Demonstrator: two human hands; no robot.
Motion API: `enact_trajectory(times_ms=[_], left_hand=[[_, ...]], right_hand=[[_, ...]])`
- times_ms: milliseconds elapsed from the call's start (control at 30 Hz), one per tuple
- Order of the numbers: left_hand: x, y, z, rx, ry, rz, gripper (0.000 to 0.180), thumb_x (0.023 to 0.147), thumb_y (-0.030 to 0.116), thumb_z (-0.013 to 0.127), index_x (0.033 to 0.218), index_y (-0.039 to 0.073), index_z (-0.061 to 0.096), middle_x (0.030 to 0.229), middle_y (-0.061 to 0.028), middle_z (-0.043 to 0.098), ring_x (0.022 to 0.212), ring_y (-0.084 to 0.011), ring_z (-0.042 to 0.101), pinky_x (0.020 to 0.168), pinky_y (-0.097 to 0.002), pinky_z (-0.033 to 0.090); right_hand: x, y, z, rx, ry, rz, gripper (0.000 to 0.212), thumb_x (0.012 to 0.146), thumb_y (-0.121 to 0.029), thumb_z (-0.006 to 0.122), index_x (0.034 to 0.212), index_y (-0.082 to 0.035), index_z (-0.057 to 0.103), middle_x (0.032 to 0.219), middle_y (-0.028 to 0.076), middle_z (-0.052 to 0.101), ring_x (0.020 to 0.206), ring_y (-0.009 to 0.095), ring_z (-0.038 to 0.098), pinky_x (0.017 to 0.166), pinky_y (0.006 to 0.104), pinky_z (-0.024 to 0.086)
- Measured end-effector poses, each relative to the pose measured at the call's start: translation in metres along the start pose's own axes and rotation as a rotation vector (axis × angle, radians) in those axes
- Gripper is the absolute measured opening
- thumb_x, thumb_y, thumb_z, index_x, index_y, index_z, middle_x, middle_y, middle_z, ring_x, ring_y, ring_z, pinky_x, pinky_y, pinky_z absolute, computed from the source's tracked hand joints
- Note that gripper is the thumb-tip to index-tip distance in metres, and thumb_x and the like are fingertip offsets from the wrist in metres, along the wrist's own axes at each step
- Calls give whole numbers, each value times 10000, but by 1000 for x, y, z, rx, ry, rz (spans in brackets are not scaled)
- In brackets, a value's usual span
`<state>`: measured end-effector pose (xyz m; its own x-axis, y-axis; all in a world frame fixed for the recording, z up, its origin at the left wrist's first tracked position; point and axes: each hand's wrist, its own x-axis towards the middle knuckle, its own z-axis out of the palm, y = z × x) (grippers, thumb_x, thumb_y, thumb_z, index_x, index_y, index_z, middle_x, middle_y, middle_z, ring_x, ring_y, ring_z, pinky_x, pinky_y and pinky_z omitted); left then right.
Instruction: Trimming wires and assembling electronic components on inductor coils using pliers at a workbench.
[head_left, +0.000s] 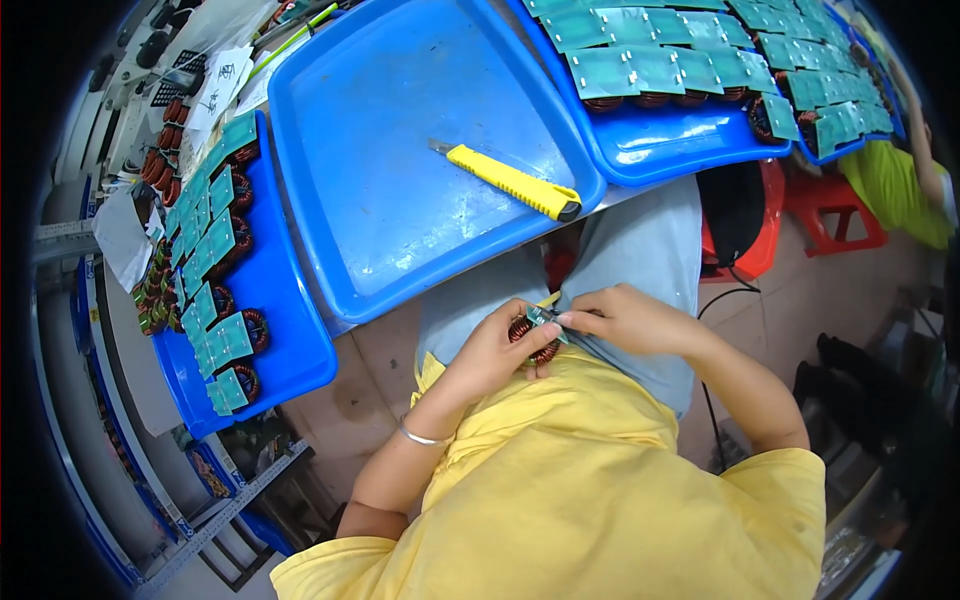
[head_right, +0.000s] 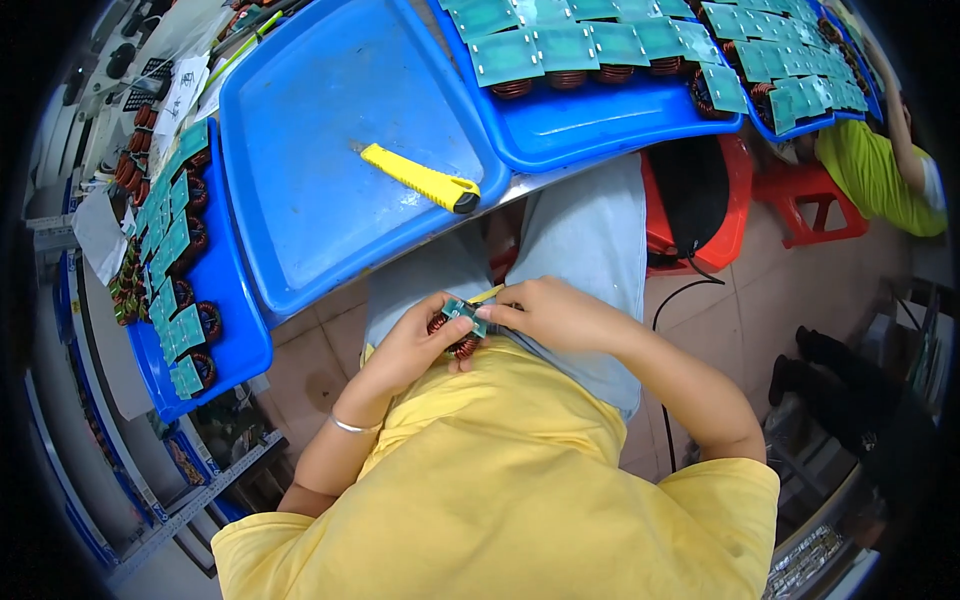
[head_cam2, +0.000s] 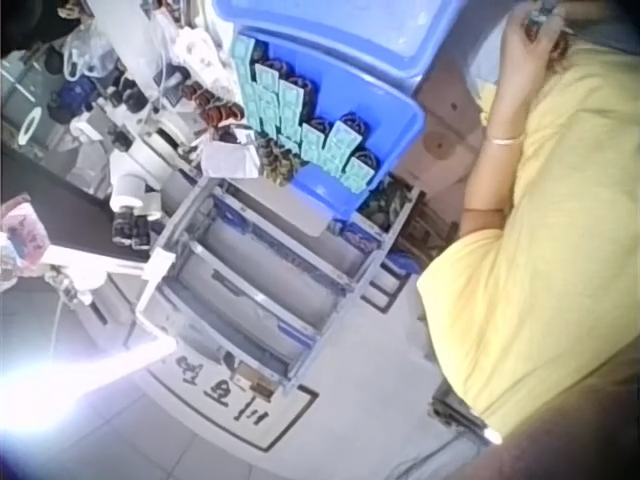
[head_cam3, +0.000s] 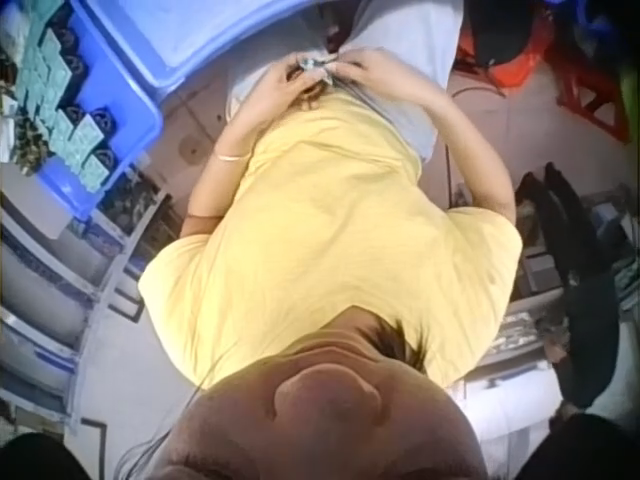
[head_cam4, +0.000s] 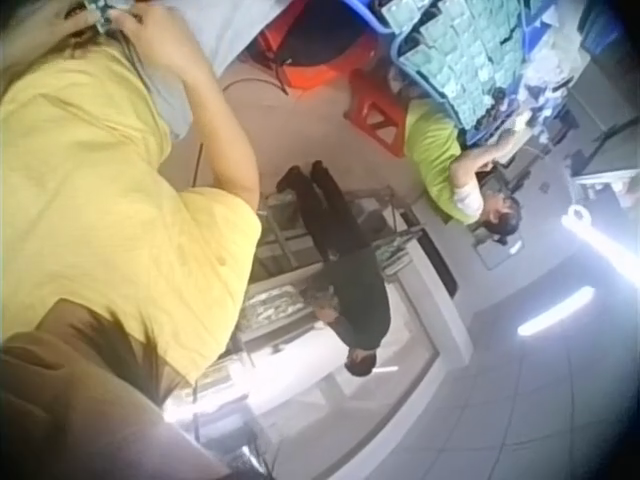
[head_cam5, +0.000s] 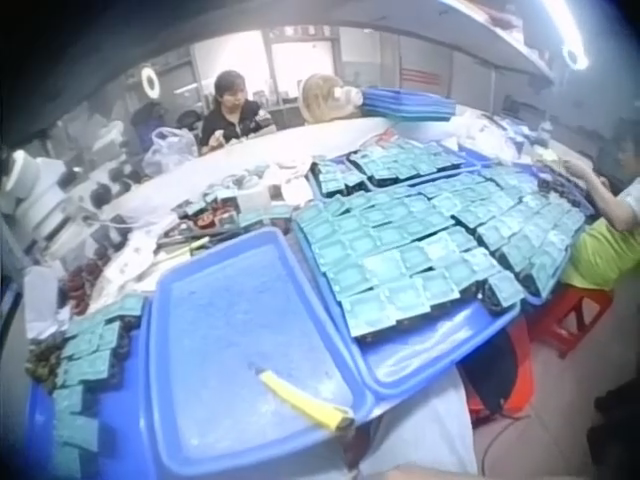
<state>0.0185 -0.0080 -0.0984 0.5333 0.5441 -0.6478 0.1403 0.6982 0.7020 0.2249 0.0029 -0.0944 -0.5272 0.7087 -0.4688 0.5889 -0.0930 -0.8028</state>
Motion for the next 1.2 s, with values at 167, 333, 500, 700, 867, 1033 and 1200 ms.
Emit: enact_trajectory(times_ms=[167,333,500,700,867,1033,1200], left_hand=[[0,-11,-6,-49,-27,-18,251,899,171,533,1038,-24,456,913,-139,615,663,-128,573,596,-250,483],[-18,5,2,-242,-92,152,271,875,120,566,1072,-32,459,851,-84,581,688,-117,571,629,-244,476],[-26,18,3,-150,-280,221,549,828,327,625,1187,-35,421,933,-106,604,726,-148,597,610,-236,476],[-46,51,17,-239,-138,367,675,746,314,717,1241,-34,418,1148,-161,520,860,-220,597,684,-281,488],[-98,69,-33,99,34,507,624,719,205,731,1211,-46,440,1148,-182,537,916,-221,583,741,-284,477],[-144,72,-82,344,676,727,457,722,85,696,1131,-5,514,1108,-115,560,966,-200,555,765,-285,462],[-183,62,-116,1008,1380,513,517,603,132,782,1072,95,568,1223,-109,464,1185,-328,380,959,-419,358]], right_hand=[[9,9,-1,349,-137,417,440,854,-421,527,881,10,606,636,174,574,615,303,569,610,383,445],[-14,-12,-8,114,125,-12,305,746,-240,690,883,-18,532,840,74,589,695,180,547,655,307,459],[-27,-50,-16,259,152,-425,418,650,-92,763,969,-35,498,1075,89,562,890,205,573,760,300,466],[-48,-71,-57,120,370,-522,427,598,-39,772,927,-43,499,1071,143,581,979,257,571,819,327,454],[-47,-65,-116,-440,826,-432,488,593,62,684,1044,-20,517,1046,133,558,980,264,549,843,319,430],[-61,-10,-158,-720,944,-171,507,636,77,642,1119,-9,516,1137,159,526,1072,323,492,921,358,377],[-53,13,-177,-751,890,-119,573,624,137,602,1160,-9,461,1178,150,471,1136,309,447,979,339,326]])
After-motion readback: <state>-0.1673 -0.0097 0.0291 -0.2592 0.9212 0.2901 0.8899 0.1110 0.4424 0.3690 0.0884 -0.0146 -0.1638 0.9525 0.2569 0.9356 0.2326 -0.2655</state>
